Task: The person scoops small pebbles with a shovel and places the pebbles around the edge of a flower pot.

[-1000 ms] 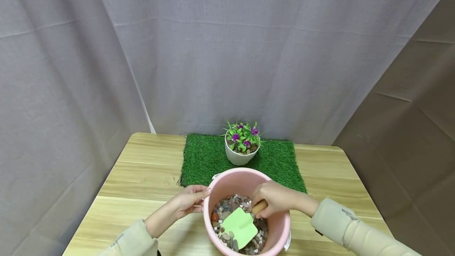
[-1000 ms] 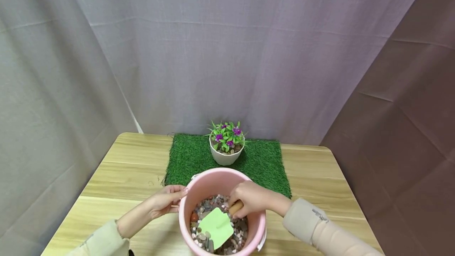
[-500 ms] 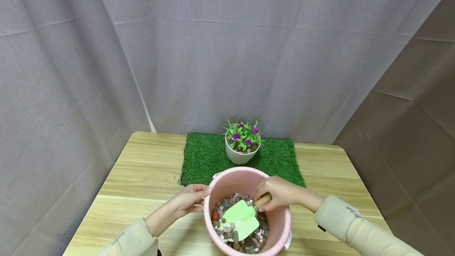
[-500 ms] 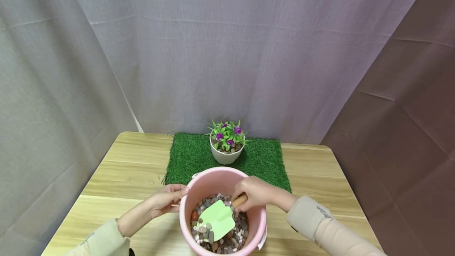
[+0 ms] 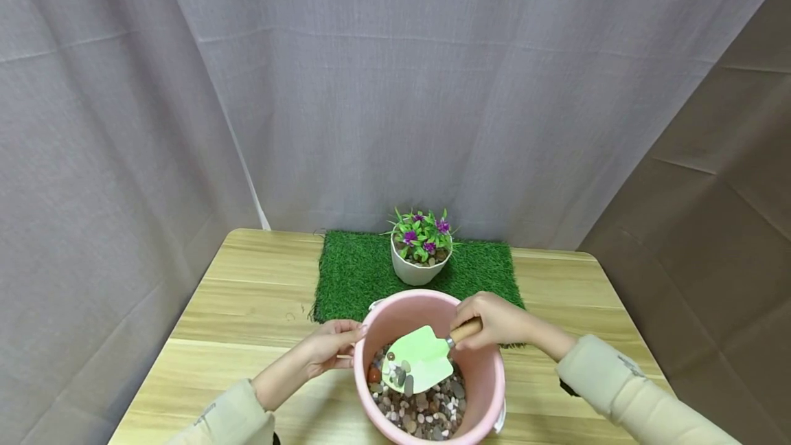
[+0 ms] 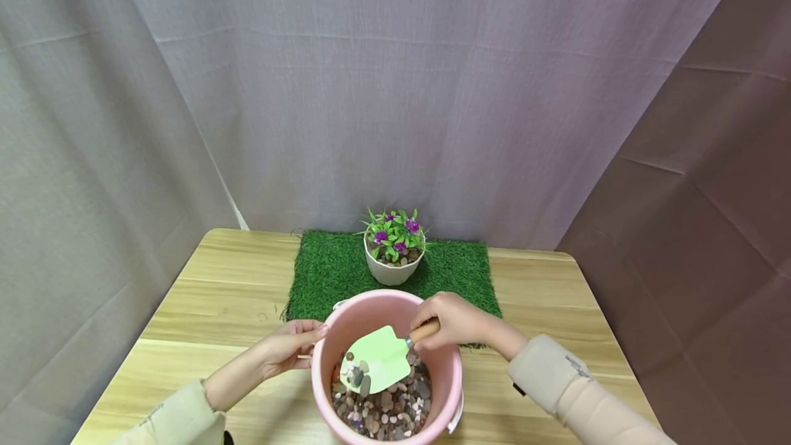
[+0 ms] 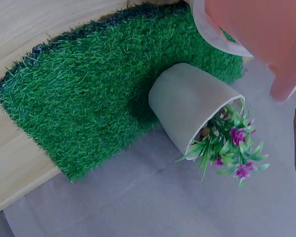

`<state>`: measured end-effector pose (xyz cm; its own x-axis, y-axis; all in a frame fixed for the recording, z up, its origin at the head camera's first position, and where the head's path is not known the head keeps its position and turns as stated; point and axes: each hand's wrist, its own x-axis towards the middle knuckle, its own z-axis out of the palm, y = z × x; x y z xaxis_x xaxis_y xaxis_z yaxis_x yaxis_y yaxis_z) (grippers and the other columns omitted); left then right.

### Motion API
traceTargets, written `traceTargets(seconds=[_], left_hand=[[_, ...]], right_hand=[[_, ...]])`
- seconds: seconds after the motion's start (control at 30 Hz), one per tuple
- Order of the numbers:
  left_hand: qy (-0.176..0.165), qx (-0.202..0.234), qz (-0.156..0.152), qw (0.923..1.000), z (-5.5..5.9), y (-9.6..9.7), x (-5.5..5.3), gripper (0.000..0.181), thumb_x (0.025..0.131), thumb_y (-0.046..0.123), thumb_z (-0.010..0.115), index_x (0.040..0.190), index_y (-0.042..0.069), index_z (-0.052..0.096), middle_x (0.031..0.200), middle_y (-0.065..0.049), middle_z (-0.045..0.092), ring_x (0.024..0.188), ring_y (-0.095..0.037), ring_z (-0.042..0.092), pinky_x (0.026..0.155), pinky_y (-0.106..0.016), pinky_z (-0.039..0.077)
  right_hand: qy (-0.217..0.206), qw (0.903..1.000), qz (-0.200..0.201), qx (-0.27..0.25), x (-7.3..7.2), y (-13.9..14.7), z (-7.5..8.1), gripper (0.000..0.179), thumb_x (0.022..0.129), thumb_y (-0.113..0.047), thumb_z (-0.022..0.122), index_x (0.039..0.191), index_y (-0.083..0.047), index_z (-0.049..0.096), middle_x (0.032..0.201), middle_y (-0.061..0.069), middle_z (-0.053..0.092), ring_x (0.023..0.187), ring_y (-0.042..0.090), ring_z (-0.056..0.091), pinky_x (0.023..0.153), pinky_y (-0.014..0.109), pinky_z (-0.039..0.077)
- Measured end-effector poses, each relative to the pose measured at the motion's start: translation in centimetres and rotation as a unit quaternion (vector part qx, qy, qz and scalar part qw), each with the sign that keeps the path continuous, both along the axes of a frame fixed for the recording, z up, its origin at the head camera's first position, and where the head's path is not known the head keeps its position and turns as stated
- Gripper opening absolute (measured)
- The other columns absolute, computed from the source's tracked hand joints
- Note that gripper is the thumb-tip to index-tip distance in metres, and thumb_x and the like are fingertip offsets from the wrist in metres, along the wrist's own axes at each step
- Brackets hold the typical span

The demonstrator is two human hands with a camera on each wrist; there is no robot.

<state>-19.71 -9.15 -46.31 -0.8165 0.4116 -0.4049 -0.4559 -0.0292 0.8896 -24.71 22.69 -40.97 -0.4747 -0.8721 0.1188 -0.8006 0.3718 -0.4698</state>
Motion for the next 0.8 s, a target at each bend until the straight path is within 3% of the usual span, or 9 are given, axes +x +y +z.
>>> traceTargets(seconds=[0.33, 0.53, 0.8], left_hand=[[-0.004, 0.000, 0.004, 1.0000, 0.0, 0.0, 0.0, 0.030, 0.093, 0.019, 0.057, 0.110, -0.005, 0.054, 0.076, 0.002, 0.062, 0.065, -0.003, 0.059, 0.062, -0.016, 0.060], [-0.001, 0.003, 0.002, 1.0000, 0.0, 0.0, 0.0, 0.032, 0.093, 0.020, 0.057, 0.111, -0.006, 0.054, 0.076, 0.003, 0.062, 0.064, -0.002, 0.059, 0.060, -0.014, 0.059], [-0.002, 0.003, 0.004, 1.0000, 0.1, 0.0, 0.0, 0.030, 0.093, 0.019, 0.057, 0.110, -0.005, 0.054, 0.078, 0.003, 0.062, 0.065, -0.002, 0.058, 0.062, -0.015, 0.059]], right_hand=[[-0.039, 0.9969, -0.059, -0.035, -1.0, 1.5, 0.8, 0.016, 0.075, -0.012, 0.076, 0.091, -0.007, 0.074, 0.083, 0.001, 0.071, 0.070, -0.004, 0.058, 0.063, 0.017, 0.057], [-0.031, 0.9944, -0.090, -0.047, -1.6, 2.1, 1.3, 0.016, 0.077, -0.015, 0.075, 0.090, -0.006, 0.073, 0.079, 0.001, 0.070, 0.063, -0.005, 0.055, 0.055, 0.016, 0.056], [-0.062, 0.9850, -0.154, -0.048, -2.1, 2.5, 1.6, 0.017, 0.079, -0.019, 0.074, 0.090, -0.005, 0.073, 0.079, 0.003, 0.071, 0.059, -0.003, 0.054, 0.051, 0.018, 0.054]])
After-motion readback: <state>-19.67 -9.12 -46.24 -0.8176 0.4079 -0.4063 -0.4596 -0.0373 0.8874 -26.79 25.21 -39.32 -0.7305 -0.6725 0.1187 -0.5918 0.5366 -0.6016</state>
